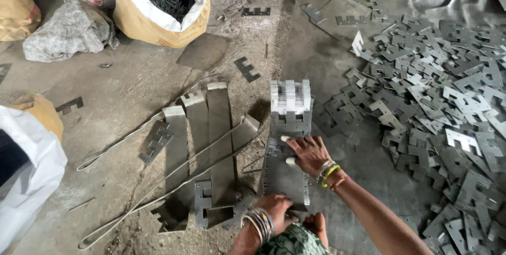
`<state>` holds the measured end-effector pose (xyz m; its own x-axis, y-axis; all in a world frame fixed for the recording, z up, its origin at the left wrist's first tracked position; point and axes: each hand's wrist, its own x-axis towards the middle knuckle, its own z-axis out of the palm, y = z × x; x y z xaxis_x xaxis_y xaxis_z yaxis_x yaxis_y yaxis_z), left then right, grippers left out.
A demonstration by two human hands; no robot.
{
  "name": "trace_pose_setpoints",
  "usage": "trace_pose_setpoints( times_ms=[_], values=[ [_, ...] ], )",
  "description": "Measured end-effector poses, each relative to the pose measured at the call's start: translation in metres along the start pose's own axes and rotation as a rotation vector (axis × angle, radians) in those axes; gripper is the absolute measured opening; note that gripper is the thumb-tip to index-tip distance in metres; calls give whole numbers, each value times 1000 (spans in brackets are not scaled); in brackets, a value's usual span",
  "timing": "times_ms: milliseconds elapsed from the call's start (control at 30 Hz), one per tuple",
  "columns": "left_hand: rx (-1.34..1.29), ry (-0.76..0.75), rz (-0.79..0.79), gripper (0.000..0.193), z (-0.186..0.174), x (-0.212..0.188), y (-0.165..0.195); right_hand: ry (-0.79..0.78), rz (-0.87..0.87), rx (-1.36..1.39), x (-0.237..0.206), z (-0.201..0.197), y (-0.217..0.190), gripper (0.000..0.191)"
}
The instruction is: The person sits on the floor and repeatedly picks up small metal brackets from a large pile, wipes them with a white cloth, and stacks them into neat piles. The person handles the brackets one at a time, occasionally adjusting the stacks.
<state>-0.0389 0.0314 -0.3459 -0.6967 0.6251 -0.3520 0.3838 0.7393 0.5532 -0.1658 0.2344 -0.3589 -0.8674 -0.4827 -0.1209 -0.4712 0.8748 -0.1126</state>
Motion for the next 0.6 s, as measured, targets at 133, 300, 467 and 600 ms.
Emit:
trace_pose_setpoints(
  times_ms=[133,300,467,600],
  values=[
    [-17,-56,-31,55,-7,6,-23,88,148,-138,72,-16,-4,64],
    [18,-101,-67,58,-13,19,-51,39,242,-107,157,-24,23,80],
    [-19,62,-3,63,-5,34,-60,75,203,-71,171,-37,29,79],
    [54,-111,-129,64,-15,29,-45,114,221,-120,156,-47,14,82]
  ],
)
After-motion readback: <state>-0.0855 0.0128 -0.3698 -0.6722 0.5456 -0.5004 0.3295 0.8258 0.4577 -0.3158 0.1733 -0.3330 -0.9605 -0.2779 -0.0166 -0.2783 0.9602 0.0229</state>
